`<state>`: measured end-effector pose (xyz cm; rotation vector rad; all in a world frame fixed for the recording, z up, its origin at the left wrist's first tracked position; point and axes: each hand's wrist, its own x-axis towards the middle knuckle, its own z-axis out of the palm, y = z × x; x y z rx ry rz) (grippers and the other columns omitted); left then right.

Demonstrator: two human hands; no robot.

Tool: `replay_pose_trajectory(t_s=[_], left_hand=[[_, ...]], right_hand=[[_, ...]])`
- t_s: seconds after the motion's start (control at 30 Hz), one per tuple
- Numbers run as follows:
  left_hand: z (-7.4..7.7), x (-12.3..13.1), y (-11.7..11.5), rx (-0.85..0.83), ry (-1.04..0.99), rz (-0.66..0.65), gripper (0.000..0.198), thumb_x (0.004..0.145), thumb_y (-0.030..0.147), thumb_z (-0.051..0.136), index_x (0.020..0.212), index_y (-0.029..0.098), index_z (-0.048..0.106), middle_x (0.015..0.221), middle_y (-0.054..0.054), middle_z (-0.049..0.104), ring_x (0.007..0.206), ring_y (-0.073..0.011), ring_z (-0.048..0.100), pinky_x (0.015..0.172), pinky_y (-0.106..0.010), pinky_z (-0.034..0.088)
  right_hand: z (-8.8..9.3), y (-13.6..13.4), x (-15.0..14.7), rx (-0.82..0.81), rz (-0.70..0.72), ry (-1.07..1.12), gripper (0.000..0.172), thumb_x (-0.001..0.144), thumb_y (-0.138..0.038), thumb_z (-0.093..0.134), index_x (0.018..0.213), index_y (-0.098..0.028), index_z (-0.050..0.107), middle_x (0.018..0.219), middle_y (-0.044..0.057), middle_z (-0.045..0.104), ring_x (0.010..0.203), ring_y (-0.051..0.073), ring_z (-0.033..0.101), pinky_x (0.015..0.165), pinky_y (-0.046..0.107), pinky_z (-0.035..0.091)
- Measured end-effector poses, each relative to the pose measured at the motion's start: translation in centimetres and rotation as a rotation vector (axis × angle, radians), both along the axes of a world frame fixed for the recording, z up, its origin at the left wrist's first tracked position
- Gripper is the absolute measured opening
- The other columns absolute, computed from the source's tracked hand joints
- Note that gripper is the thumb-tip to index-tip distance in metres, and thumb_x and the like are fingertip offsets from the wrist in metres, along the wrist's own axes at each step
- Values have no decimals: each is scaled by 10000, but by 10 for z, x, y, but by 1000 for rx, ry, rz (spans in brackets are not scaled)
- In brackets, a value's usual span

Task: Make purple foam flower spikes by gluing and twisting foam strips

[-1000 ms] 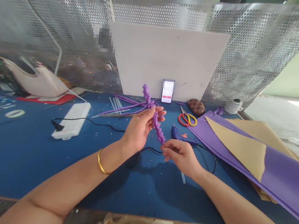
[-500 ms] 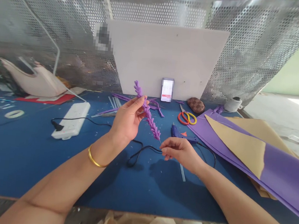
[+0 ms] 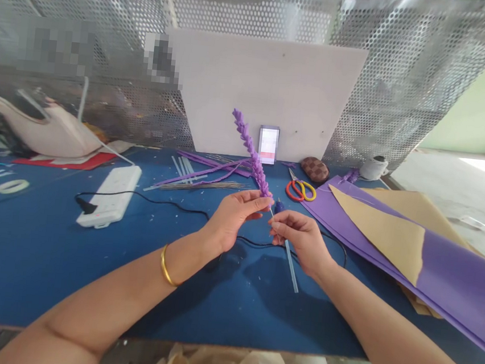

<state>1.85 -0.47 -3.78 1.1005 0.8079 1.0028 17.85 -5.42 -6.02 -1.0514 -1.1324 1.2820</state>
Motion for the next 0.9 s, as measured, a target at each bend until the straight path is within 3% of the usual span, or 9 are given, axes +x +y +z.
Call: replay_pose_trajectory(t_s=[0.13, 0.33, 0.53, 0.77, 0.9], left_hand=[[-1, 1, 0, -4, -1, 42, 253, 680, 377, 824, 827, 181, 760, 830, -53, 712, 817, -169, 628, 831, -326, 450], [1, 0, 3, 21, 8, 61, 237, 708, 387, 808, 817, 185, 753, 835, -35, 709, 825, -161, 642, 822, -305, 459], [3, 2, -1, 25, 12, 57, 248, 692, 365, 823, 847, 182, 759, 841, -31, 713, 753, -162, 667, 787, -310, 493], [1, 5, 1, -5, -17, 153, 193, 682, 321, 829, 799, 185, 757, 798, -10, 709, 714, -132, 667, 736, -256, 488], [-3, 6, 0, -17, -10, 99, 246, 716, 388, 794, 842, 182, 747, 886, -34, 726, 726, -141, 665, 737, -275, 498]], right_hand=[[-2, 0, -2, -10, -6, -50, 210, 706, -341, 768, 779, -161, 689, 621, -10, 655, 524, 107, 602, 542, 249, 442], [-6, 0, -1, -15, 106, -70, 213, 765, -351, 720, 885, -176, 710, 703, 2, 682, 578, 120, 650, 575, 258, 475], [-6, 1, -2, -55, 109, -22, 181, 703, -326, 756, 752, -160, 703, 619, -2, 660, 498, 116, 622, 538, 266, 480], [-6, 2, -6, -64, 66, -56, 174, 695, -308, 734, 760, -163, 664, 620, -23, 653, 496, 117, 641, 526, 244, 489], [-3, 1, -3, -71, 75, -36, 162, 700, -301, 728, 734, -156, 663, 596, -27, 641, 459, 90, 595, 503, 224, 474]])
